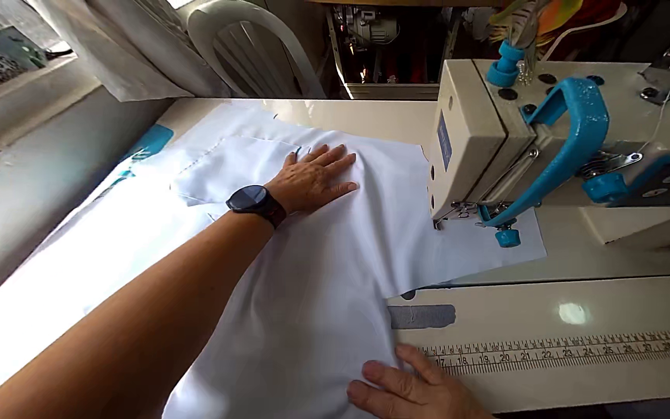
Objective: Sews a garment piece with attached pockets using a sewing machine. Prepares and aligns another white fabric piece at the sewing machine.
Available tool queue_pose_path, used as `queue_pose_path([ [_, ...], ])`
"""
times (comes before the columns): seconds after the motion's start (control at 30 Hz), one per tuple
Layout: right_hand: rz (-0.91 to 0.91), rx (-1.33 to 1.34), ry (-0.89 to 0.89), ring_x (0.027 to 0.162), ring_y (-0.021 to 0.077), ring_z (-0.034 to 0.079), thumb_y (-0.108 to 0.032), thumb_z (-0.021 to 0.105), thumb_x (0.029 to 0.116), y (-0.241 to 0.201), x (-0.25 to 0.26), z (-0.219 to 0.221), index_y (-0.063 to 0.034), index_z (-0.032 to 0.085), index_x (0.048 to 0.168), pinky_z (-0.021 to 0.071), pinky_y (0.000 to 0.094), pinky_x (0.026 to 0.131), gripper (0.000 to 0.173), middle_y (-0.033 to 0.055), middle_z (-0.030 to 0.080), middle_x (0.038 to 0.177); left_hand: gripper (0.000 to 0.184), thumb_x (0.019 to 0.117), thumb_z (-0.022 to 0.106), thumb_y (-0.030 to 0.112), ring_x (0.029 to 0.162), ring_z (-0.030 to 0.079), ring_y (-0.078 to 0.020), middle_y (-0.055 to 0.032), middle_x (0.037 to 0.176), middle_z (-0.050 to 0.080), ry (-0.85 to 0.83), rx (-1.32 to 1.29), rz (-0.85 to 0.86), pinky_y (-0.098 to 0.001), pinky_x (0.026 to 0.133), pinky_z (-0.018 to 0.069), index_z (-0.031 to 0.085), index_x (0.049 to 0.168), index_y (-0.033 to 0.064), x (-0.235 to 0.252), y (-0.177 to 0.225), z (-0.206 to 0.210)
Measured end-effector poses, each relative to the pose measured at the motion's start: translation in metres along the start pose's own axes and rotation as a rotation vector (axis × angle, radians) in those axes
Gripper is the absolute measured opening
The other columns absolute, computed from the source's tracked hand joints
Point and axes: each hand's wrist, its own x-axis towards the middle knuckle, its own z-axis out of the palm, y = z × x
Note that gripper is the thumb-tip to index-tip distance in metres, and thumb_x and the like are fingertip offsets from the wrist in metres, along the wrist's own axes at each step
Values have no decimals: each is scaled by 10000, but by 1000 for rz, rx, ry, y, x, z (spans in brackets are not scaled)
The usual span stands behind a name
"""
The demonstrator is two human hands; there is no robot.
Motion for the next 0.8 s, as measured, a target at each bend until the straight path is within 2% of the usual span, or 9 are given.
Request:
queue_pose_path([
  [0.07,63,9,61,1292,169,630,-533,536,1020,40,-21,-38,-97,733,749,390,464,1177,551,16,737,1270,793,967,549,636,1378,452,-519,-278,1497,496,-78,66,-162,-740,1033,366,517,1486,37,-11,-5,-21],
  [0.13,213,-258,144,1164,143,705,-405,534,1022,96,-46,-89,-105,712,688,467,482,1105,482,-12,783,1133,771,906,632,662,1115,633,-493,-322,1119,672,-320,174,-481,-672,921,461,696,1085,-85,-24,20,-57],
  [0.27,658,-736,74,1160,533,630,-207,741,920,127,-55,-175,96,732,1011,363,739,1068,317,334,679,1162,638,890,706,582,705,641,-306,-176,753,642,-655,165,-666,-496,697,521,674,858,-54,-41,68,-86],
  [0.33,653,-722,90,1292,542,547,-374,662,926,98,-43,-160,61,728,1124,352,732,1087,483,323,608,1348,476,954,700,445,842,680,-366,-190,833,684,-381,147,-390,-584,771,511,702,872,-24,-48,73,-78],
  [0.4,587,-610,118,1291,520,566,-646,534,909,74,-33,-117,-9,732,1192,417,746,1015,725,258,613,1394,405,994,667,341,1049,677,-448,-253,1095,701,-43,-14,-67,-659,885,506,711,1128,-39,-45,58,-42],
  [0.5,577,-575,131,1399,554,433,-921,340,789,90,-34,-71,-84,573,1464,307,852,984,1101,200,482,1556,756,999,395,644,1504,302,-467,-189,1625,371,69,-56,28,-774,1117,202,447,1559,140,-44,42,16],
  [0.6,524,-644,130,1464,537,346,-946,205,800,113,-60,-73,-52,486,1525,224,848,1048,1186,254,407,1590,912,937,209,784,1512,286,-468,-175,1642,347,202,36,-38,-796,1104,182,424,1577,173,-75,28,38],
  [0.67,418,-573,83,1448,486,407,-933,196,825,97,-76,-80,-114,557,1478,270,809,1069,1108,230,486,1542,947,922,182,814,1495,334,-456,-164,1618,398,256,64,-10,-784,1098,230,464,1556,169,-115,17,42],
  [0.8,334,-364,235,1124,222,685,-750,364,974,82,-65,-92,-155,749,955,414,548,1080,709,46,762,1033,991,888,175,864,1472,394,-421,-136,1581,463,278,74,123,-765,1097,243,520,1517,180,-178,-6,44],
])
